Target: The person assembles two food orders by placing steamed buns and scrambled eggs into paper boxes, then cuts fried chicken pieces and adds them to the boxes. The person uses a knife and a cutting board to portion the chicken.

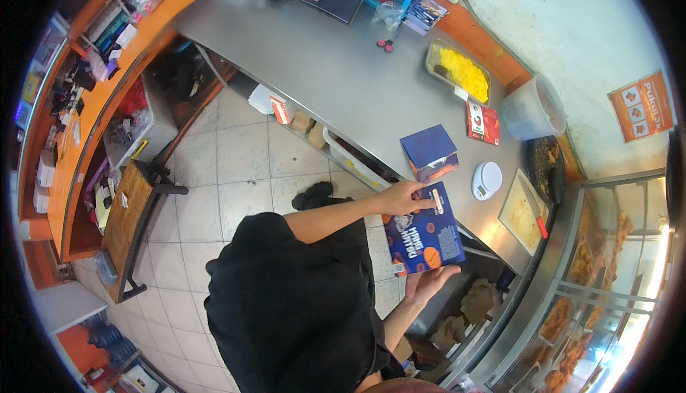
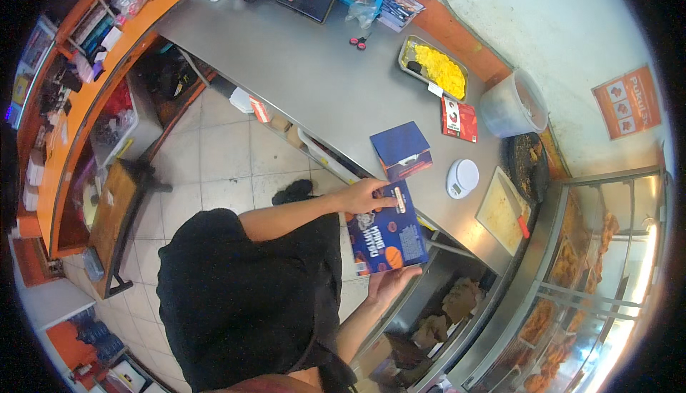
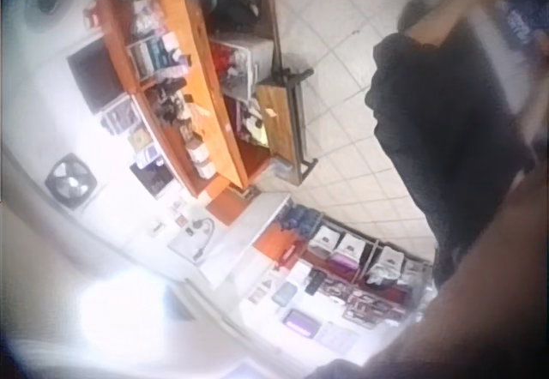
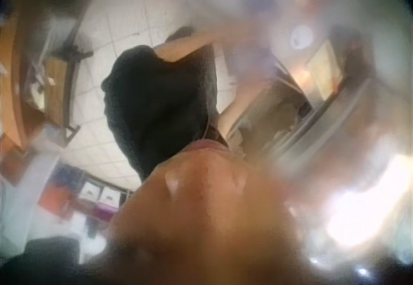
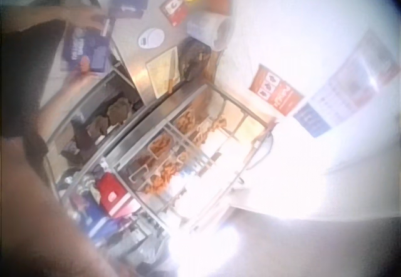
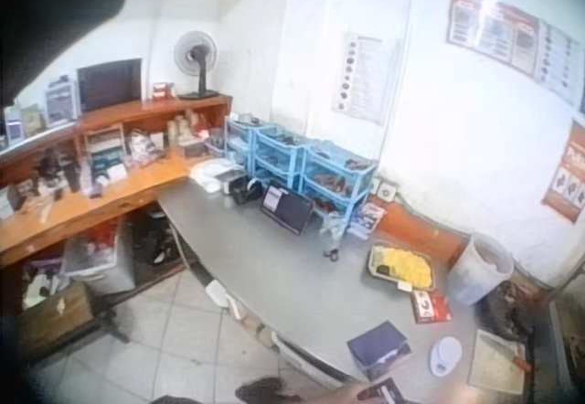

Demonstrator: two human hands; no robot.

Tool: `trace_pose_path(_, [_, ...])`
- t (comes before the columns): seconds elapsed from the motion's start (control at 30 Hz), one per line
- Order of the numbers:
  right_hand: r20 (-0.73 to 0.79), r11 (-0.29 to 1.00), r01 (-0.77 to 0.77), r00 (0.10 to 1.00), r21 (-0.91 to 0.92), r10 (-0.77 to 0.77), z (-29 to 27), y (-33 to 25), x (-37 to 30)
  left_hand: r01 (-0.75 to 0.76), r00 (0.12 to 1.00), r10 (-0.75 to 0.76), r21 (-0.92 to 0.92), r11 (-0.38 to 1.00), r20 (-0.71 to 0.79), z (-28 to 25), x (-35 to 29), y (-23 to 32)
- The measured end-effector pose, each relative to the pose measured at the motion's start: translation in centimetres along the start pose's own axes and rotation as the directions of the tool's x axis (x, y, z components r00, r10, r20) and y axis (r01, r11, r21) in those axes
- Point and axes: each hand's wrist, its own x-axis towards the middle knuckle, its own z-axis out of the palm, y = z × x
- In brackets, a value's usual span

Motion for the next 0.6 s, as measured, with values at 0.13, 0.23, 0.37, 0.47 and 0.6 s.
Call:
trace_pose_path(0.13, [0.110, 0.963, -0.190, 0.979, 0.192, 0.171, 1.8, 2.2, 1.7, -0.146, 0.987, 0.158, 0.287, 0.947, -0.019, -5.9, -2.0, 2.1])
trace_pose_path(0.23, [-0.048, 0.906, -0.390, 0.914, 0.163, 0.402, 4.0, 6.4, 5.1, -0.358, 0.922, 0.387, 0.334, 0.872, -0.023, -12.8, -2.7, 4.2])
trace_pose_path(0.37, [0.080, 0.726, -0.599, 0.751, -0.337, 0.656, 9.7, 9.9, 10.1, -0.295, 0.955, 0.269, 0.289, 0.911, 0.126, -22.5, -4.3, 6.9])
trace_pose_path(0.47, [0.311, 0.607, -0.566, 0.535, -0.557, 0.785, 16.1, 9.3, 13.6, -0.232, 0.967, 0.209, 0.164, 0.959, 0.148, -26.7, -5.2, 8.7])
trace_pose_path(0.6, [0.482, 0.706, -0.364, 0.538, -0.607, 0.692, 23.7, 6.6, 15.9, -0.196, 0.980, 0.180, 0.266, 0.944, 0.085, -30.0, -5.3, 10.1])
